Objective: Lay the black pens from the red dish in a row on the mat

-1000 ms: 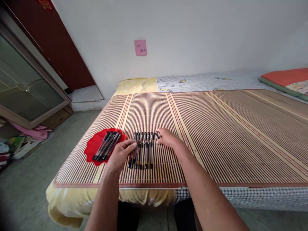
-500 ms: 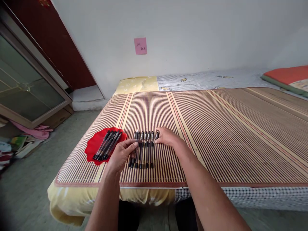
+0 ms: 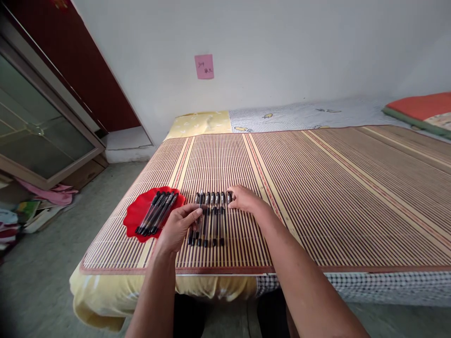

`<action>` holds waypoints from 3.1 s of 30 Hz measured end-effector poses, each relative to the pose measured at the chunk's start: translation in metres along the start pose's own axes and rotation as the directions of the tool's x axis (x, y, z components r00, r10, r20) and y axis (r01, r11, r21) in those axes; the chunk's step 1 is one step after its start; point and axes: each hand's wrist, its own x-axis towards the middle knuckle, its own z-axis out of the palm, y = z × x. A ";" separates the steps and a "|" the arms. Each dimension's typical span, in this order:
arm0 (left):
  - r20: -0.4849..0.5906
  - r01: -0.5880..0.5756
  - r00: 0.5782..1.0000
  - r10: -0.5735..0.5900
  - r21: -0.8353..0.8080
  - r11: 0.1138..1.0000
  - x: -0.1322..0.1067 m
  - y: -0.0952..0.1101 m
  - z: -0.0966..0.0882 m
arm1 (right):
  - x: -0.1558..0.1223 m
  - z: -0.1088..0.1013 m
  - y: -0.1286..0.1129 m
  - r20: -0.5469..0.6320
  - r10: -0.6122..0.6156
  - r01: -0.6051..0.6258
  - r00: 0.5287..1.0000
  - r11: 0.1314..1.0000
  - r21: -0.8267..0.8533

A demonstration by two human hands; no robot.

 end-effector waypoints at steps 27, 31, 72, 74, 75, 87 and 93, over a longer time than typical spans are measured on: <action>0.004 -0.062 0.998 0.062 0.057 0.996 0.000 -0.004 0.012 | -0.052 0.026 -0.041 -0.276 -0.110 0.282 0.955 0.628 0.725; -0.059 -0.152 0.984 0.166 0.192 0.969 -0.001 -0.003 0.019 | -0.051 0.037 -0.052 -0.337 -0.039 0.306 0.941 0.524 0.795; 0.258 0.002 0.965 0.039 -0.156 0.988 -0.011 0.003 0.038 | -0.064 0.018 -0.048 -0.197 -0.206 0.270 0.959 0.435 0.859; 0.220 0.022 0.975 0.027 -0.216 0.976 -0.012 0.005 0.039 | -0.065 0.017 -0.047 -0.176 -0.221 0.256 0.959 0.413 0.874; 0.179 0.015 0.983 0.028 -0.234 0.972 -0.012 0.005 0.040 | -0.065 0.017 -0.046 -0.179 -0.216 0.256 0.960 0.415 0.873; 0.194 0.017 0.980 0.034 -0.254 0.967 -0.012 0.005 0.043 | -0.063 0.018 -0.040 -0.119 -0.236 0.209 0.964 0.403 0.891; 0.295 0.100 0.955 -0.027 -0.236 0.967 -0.014 0.007 0.046 | -0.063 0.017 -0.039 -0.122 -0.220 0.197 0.968 0.363 0.911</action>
